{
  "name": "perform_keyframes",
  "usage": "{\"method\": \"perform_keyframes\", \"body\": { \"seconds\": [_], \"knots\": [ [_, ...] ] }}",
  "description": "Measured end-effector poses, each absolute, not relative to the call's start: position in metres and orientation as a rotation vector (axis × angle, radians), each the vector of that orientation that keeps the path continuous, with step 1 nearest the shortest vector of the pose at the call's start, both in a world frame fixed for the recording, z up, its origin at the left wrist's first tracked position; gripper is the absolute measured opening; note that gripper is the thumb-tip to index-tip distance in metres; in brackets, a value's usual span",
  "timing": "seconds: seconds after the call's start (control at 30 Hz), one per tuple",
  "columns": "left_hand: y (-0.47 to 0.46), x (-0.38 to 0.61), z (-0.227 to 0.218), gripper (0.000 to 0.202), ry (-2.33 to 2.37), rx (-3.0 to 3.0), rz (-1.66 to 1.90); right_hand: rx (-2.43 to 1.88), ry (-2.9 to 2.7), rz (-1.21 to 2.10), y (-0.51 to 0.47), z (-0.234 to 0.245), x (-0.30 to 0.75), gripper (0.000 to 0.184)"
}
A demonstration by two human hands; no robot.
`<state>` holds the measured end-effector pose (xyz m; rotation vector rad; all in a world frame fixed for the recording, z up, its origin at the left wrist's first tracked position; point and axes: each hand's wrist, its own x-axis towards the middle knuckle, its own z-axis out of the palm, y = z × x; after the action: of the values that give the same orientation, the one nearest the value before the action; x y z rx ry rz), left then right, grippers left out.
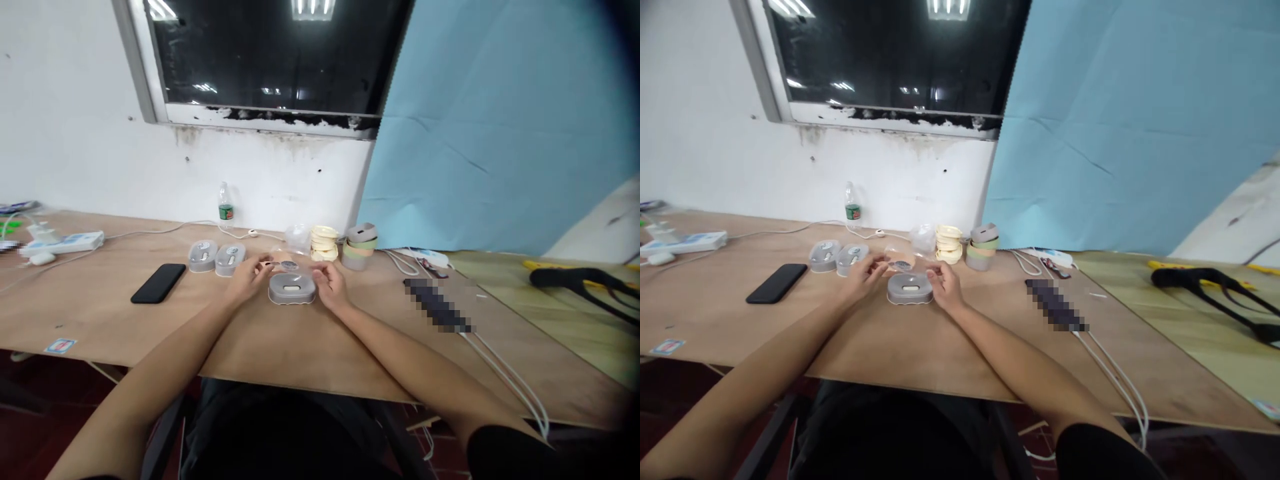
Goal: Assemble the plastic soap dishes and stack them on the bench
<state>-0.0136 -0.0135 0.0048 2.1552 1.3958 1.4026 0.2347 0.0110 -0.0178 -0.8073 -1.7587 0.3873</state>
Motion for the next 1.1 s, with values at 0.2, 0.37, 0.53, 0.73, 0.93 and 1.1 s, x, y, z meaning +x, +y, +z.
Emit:
{"method": "perform_keyframes", "body": {
  "seconds": [0.2, 0.37, 0.53, 0.73, 0.93, 1.1],
  "knots": [
    [-0.014, -0.012, 0.003, 0.043, 1.388, 2.008, 1.307, -0.92, -1.83, 0.423, 0.026, -0.016, 0.241, 0.043],
    [-0.013, -0.013, -0.004, 0.048, 1.486, 2.194, 1.039, -1.109, -1.912, 0.557, 0.04, -0.019, 0.244, 0.053],
    [-0.009, -0.016, -0.005, 0.052, 1.549, 2.266, 0.866, -1.257, -2.044, 0.528, 0.04, -0.018, 0.243, 0.057],
    [-0.01, -0.017, -0.003, 0.055, 1.513, 2.278, 0.797, -1.298, -2.14, 0.425, 0.039, -0.017, 0.244, 0.058],
    [-0.007, -0.017, -0.004, 0.052, 1.41, 2.287, 0.813, -1.219, -2.21, 0.436, 0.042, -0.02, 0.249, 0.059],
    [-0.004, -0.02, -0.007, 0.052, 1.418, 2.275, 0.789, -1.228, -2.216, 0.412, 0.041, -0.02, 0.249, 0.06]
  ]
}}
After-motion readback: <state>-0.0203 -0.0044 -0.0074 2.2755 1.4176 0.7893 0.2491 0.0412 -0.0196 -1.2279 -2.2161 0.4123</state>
